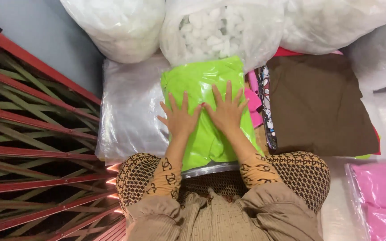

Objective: The person removes a brown garment from a plastic bag and uses a pink lint roller to clean its surface. After rolling the garment, the person folds it neatly by hand.

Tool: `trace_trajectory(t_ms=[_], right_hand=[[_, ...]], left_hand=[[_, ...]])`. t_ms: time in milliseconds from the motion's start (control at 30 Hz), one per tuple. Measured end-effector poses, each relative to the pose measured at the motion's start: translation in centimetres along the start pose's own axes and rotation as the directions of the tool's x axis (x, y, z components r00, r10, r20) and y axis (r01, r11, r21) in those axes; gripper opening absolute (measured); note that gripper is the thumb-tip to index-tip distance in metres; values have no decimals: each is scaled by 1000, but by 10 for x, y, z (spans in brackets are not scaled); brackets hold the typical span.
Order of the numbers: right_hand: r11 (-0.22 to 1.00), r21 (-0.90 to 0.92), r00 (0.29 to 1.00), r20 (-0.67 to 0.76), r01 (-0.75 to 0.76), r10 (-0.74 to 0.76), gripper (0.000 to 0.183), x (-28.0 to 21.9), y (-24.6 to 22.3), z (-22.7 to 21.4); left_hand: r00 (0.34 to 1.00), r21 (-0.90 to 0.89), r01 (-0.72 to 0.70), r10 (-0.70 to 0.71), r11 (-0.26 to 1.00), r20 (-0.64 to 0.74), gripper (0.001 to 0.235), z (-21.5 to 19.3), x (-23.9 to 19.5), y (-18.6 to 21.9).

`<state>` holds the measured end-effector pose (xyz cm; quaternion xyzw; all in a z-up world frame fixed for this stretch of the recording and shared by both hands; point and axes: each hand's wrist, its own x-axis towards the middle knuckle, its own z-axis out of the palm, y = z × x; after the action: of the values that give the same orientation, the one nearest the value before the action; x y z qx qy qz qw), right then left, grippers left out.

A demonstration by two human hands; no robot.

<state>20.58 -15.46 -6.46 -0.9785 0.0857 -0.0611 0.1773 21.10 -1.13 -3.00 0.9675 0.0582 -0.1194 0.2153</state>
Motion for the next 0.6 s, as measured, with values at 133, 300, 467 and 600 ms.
trace_trajectory(t_ms=[133,300,467,600], right_hand=[[996,-83,993,109,-43,52,74,-3,23,53],[993,-119,1000,14,22,-21,67,-3,37,82],[991,-129,993,-100,41,-55,67,2,44,107],[990,-133,991,-120,46,-62,67,5,45,110]], left_hand=[[997,85,64,-67,994,28,74,41,9,-14],[998,89,67,-66,994,-16,73,57,14,-15],[997,123,72,-71,990,-13,74,73,28,-20],[996,116,83,-84,990,1,72,70,31,-18]])
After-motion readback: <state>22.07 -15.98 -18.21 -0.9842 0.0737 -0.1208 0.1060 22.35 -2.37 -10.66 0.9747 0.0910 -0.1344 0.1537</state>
